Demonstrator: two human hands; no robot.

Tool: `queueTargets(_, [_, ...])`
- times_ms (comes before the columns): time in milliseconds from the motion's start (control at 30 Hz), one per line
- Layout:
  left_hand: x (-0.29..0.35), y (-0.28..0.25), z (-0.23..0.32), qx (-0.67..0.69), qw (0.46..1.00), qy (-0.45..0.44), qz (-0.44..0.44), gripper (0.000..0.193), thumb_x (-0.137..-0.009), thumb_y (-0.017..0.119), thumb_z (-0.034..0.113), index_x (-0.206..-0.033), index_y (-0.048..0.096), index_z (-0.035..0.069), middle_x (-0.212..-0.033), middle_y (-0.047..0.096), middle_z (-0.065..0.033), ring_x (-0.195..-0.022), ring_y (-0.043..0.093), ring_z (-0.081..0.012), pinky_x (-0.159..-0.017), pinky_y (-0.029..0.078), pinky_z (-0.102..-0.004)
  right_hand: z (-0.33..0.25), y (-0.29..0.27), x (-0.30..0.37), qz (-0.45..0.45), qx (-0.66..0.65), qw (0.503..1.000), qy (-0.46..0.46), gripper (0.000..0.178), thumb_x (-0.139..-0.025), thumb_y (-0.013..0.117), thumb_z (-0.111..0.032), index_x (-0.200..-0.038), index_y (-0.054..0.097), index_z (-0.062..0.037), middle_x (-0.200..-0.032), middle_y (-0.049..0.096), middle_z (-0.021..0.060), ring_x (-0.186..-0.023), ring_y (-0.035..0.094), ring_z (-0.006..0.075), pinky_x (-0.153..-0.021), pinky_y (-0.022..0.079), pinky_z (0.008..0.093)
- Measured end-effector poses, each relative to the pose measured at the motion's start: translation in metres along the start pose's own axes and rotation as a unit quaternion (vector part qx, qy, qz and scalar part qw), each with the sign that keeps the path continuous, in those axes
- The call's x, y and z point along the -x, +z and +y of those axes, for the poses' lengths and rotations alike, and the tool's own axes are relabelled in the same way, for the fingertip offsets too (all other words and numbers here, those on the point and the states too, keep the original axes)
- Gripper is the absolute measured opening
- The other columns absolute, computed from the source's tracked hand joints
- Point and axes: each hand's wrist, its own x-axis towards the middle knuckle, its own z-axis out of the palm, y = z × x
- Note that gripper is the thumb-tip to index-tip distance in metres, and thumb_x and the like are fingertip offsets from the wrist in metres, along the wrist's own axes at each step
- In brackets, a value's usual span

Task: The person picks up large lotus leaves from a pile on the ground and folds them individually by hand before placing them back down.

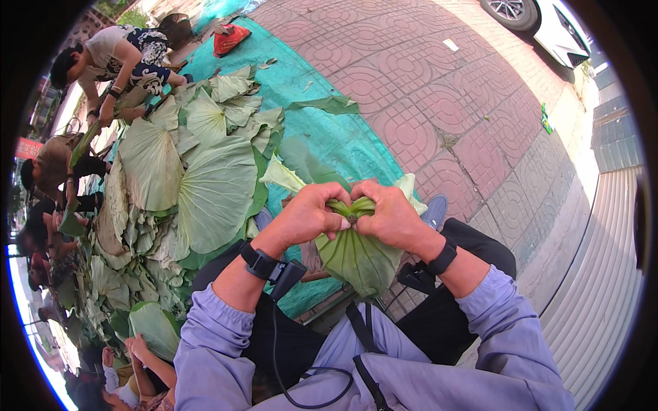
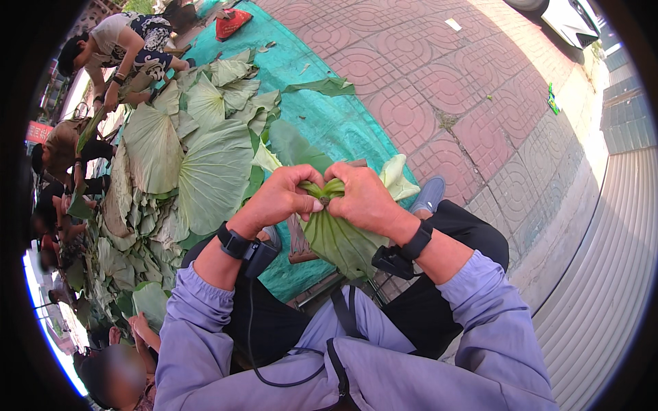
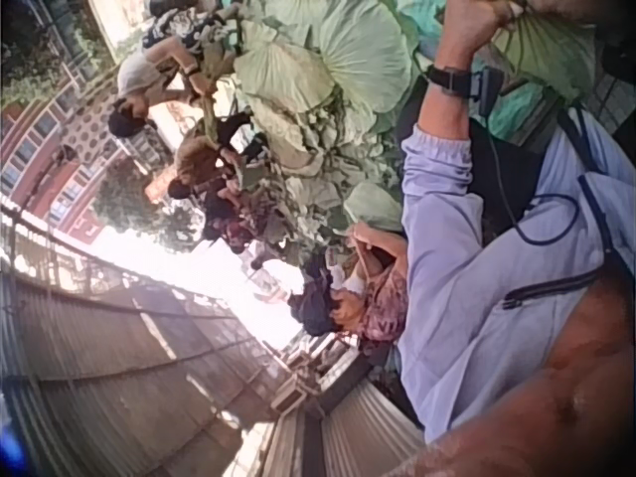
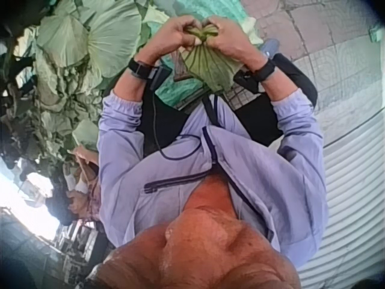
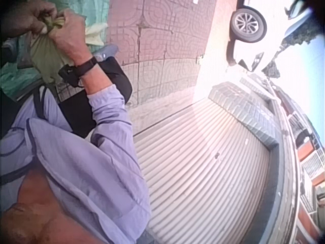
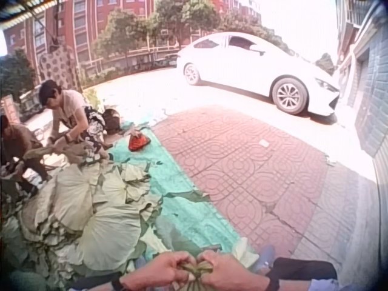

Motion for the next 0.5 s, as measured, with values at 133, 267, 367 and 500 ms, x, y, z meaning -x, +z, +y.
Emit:
queueTargets(133, [-0.0023,0.0012,-0.0013,-0.018,1.0,0.007,0.024,0.018,-0.069,0.06,-0.005,-0.084,0.052,0.0,-0.068,0.055,-0.0035,-0.053,0.053,-0.0089,-0.048,0.043,-0.0207,-0.0017,-0.0007,-0.0009,-0.007,0.006,0.999,0.044,0.03,-0.059,0.058,-0.005,-0.088,0.053,0.0018,-0.082,0.055,0.011,-0.076,0.053,0.0191,-0.07,0.042,0.0277])
queueTargets(267, [-0.0035,0.0026,0.0005,-0.023,0.999,0.009,0.041,0.018,-0.069,0.061,-0.005,-0.083,0.052,0.001,-0.068,0.055,-0.0033,-0.053,0.052,-0.0087,-0.047,0.043,-0.021,-0.0052,-0.0008,-0.0009,0.011,0.013,0.999,0.048,0.029,-0.059,0.058,-0.005,-0.087,0.053,0.0016,-0.079,0.055,0.0106,-0.072,0.053,0.0178,-0.067,0.042,0.0275])
queueTargets(367, [-0.0041,0.0013,0.0013,-0.028,0.999,0.006,0.044,0.018,-0.069,0.061,-0.005,-0.083,0.052,0.001,-0.068,0.055,-0.0029,-0.053,0.052,-0.0084,-0.047,0.043,-0.021,-0.0059,-0.0004,-0.0014,0.016,0.013,0.997,0.074,0.028,-0.06,0.058,-0.006,-0.087,0.053,0.0012,-0.076,0.055,0.0095,-0.07,0.052,0.016,-0.065,0.042,0.0268])
queueTargets(500, [-0.0049,-0.0026,0.0037,-0.046,0.999,0.001,0.014,0.019,-0.069,0.061,-0.005,-0.084,0.052,0.001,-0.068,0.056,-0.003,-0.052,0.052,-0.0078,-0.047,0.043,-0.0207,-0.0039,-0.0029,-0.0051,0.015,-0.016,0.998,0.06,0.028,-0.059,0.059,-0.006,-0.086,0.054,0.001,-0.076,0.055,0.0085,-0.07,0.052,0.0151,-0.065,0.042,0.0261])
